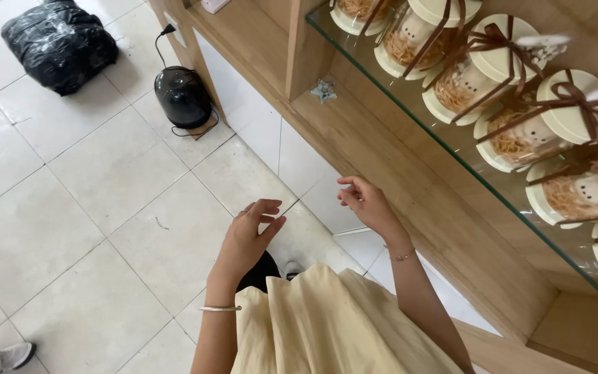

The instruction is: Organizing and preparing small decorative wax or resin items and packaging materials on a workshop table.

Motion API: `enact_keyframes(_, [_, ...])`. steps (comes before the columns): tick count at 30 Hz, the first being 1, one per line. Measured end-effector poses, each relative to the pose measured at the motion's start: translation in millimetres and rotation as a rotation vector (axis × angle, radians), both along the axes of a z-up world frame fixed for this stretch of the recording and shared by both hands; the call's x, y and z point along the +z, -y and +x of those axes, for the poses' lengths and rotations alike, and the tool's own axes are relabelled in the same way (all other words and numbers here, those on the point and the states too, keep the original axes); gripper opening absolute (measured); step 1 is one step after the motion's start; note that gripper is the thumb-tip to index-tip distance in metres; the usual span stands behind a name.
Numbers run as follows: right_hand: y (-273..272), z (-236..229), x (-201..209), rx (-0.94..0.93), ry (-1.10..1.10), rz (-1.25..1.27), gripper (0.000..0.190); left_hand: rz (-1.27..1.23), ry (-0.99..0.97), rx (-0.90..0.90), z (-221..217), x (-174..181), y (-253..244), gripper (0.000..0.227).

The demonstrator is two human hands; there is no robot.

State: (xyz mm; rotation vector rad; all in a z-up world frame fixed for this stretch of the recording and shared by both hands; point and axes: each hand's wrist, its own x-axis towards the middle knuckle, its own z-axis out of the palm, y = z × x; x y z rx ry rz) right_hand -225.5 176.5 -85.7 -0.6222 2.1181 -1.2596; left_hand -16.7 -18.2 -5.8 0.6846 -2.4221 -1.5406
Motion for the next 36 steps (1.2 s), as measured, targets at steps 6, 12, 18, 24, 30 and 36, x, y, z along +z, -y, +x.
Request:
enact_keyframes(6, [41,-61,-57,-0.233,0.036,0.048,0.051,-0.032,0.051,-0.161,-70,-12,60,0.026])
enact_keyframes(12, [101,-123,-92,-0.438,-0.238,0.097,0.071,-0.099,0.097,-0.378,-137,-1,129,0.027])
enact_keyframes(18, [146,-173,-141,-0.399,-0.476,0.289,0.079,-0.145,0.161,-0.524,-181,-7,198,0.029])
enact_keyframes(24, [186,-190,-123,-0.419,-0.048,0.609,0.046,-0.163,0.122,-0.654,-214,-21,238,0.032])
enact_keyframes(30, [201,-181,-132,-0.616,-0.296,0.613,0.068,-0.129,0.133,-0.822,-234,-21,252,0.032])
enact_keyframes(36, [197,-173,-141,-0.67,-0.376,0.549,0.065,-0.099,0.114,-0.9,-241,-27,256,0.032])
